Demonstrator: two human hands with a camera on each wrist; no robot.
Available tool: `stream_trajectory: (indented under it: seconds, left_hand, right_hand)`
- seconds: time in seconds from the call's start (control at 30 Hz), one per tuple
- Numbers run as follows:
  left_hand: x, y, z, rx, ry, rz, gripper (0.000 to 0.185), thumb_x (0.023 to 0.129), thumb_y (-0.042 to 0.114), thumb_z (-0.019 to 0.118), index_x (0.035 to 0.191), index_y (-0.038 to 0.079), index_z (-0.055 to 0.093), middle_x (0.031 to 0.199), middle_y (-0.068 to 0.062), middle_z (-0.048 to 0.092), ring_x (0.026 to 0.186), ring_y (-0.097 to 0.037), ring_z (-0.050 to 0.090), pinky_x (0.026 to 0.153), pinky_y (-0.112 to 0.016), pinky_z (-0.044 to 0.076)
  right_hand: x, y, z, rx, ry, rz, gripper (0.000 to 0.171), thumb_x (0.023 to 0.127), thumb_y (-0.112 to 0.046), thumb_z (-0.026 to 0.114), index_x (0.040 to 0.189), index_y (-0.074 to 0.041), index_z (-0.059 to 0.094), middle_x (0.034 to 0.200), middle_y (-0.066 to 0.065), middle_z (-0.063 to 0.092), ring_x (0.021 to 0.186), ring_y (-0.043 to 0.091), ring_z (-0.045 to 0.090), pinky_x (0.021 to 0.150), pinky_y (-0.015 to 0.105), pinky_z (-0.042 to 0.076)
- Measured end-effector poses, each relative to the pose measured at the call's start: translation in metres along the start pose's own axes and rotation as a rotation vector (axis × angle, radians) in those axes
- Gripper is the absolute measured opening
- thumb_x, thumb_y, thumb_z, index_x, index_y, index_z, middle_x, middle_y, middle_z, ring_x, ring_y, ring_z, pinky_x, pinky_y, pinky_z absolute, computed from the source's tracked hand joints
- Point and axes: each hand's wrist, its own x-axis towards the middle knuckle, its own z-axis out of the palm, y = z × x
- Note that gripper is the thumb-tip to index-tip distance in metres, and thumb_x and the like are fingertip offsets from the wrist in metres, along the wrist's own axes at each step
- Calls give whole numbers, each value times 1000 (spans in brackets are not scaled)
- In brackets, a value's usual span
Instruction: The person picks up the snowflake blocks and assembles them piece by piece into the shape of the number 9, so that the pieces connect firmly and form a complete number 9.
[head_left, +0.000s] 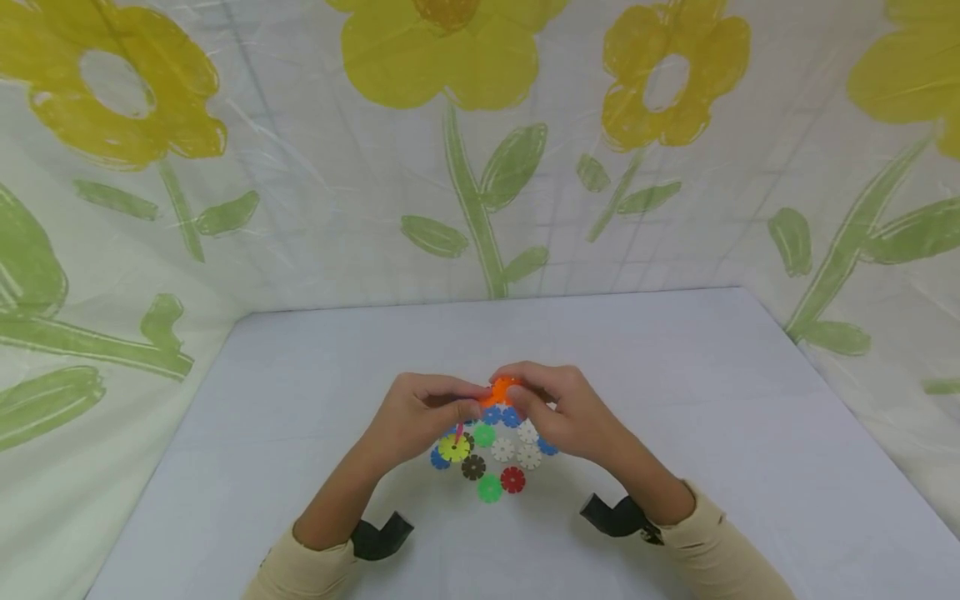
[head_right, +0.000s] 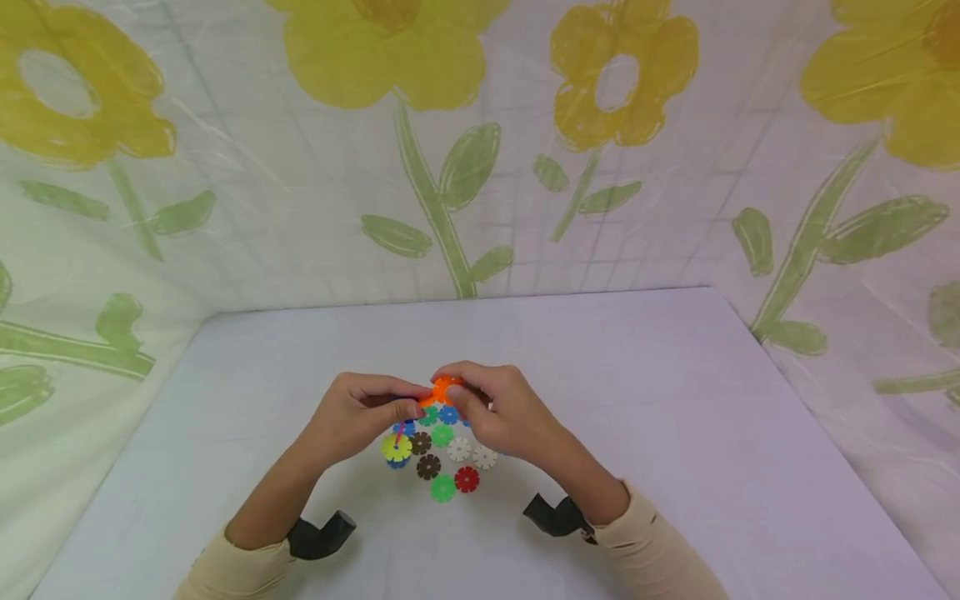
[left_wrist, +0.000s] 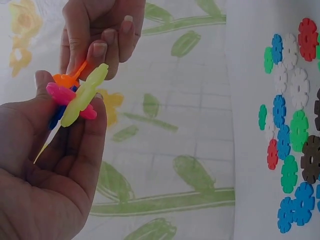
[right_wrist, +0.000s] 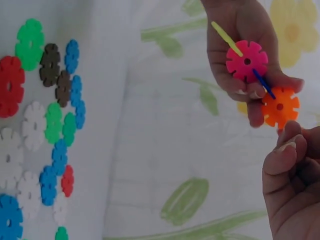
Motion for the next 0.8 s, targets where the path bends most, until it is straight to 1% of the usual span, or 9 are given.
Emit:
stream_trajectory:
  seconds: [0.13,0.2,0.3,0.37,0.47,0.57,0.7,0.77,0.8]
  left_hand:
    - [-1,1,0,4,20,-7,18,90,6,74,107,1,77,98,-8,75,85,-20,72,77,-33,59]
    - [-1,1,0,10,29,-25,17,91,6,74,107,0,77,98,-9,75,85,-20,72,77,-33,59]
    - [-3,2,0,17,28,-46,17,91,7,74,106,1,77,99,-12,75,85,-19,72,77,-32,59]
    - [-3,2,-1,23,23,-53,16,92,8,74,106,2,77,99,-12,75,85,-19,72,78,-32,59]
    - [-4,2,-3,14,12,-49,16,91,8,74,106,3,77,99,-12,75,85,-20,72,78,-33,59]
    - [-4,1,-2,16,16,-36,16,91,8,74,106,4,77,99,-10,75,85,-21,72,78,-34,59]
    - [-1,-1,2,69,16,-12,22,91,14,76,111,7,74,103,-3,74,90,-18,71,80,-32,58]
    - [0,-1,4,94,8,-12,25,91,18,76,115,9,72,103,0,73,91,-16,70,81,-32,58]
    - [1,-1,5,99,2,-23,26,92,19,75,116,11,71,102,1,73,91,-15,70,79,-32,58]
  right_hand:
    - [0,1,5,-1,32,-11,22,97,5,58,117,2,66,86,2,67,65,22,60,65,30,59]
    - [0,2,7,8,35,-17,21,97,5,57,116,1,67,83,0,66,64,20,58,62,29,57]
    - [1,5,11,19,35,-27,21,97,6,57,115,0,67,78,-1,63,62,17,56,57,27,55]
    - [0,7,14,26,36,-27,20,97,6,58,114,0,67,77,-2,61,62,14,54,55,26,53]
    - [0,6,15,28,37,-26,20,97,6,58,115,1,67,76,-2,61,61,14,55,55,26,53]
    - [2,5,13,21,17,-11,21,98,4,58,117,1,66,77,-1,61,63,12,55,56,27,54]
    - [2,6,5,5,-26,33,25,98,2,59,122,-2,64,79,-2,61,67,11,56,60,27,54]
    - [2,5,2,-6,-52,58,28,99,0,59,127,-4,59,80,-3,61,69,11,56,61,28,54]
    - [2,4,1,-11,-73,69,30,99,0,59,129,-5,55,80,-4,61,70,11,57,62,28,54]
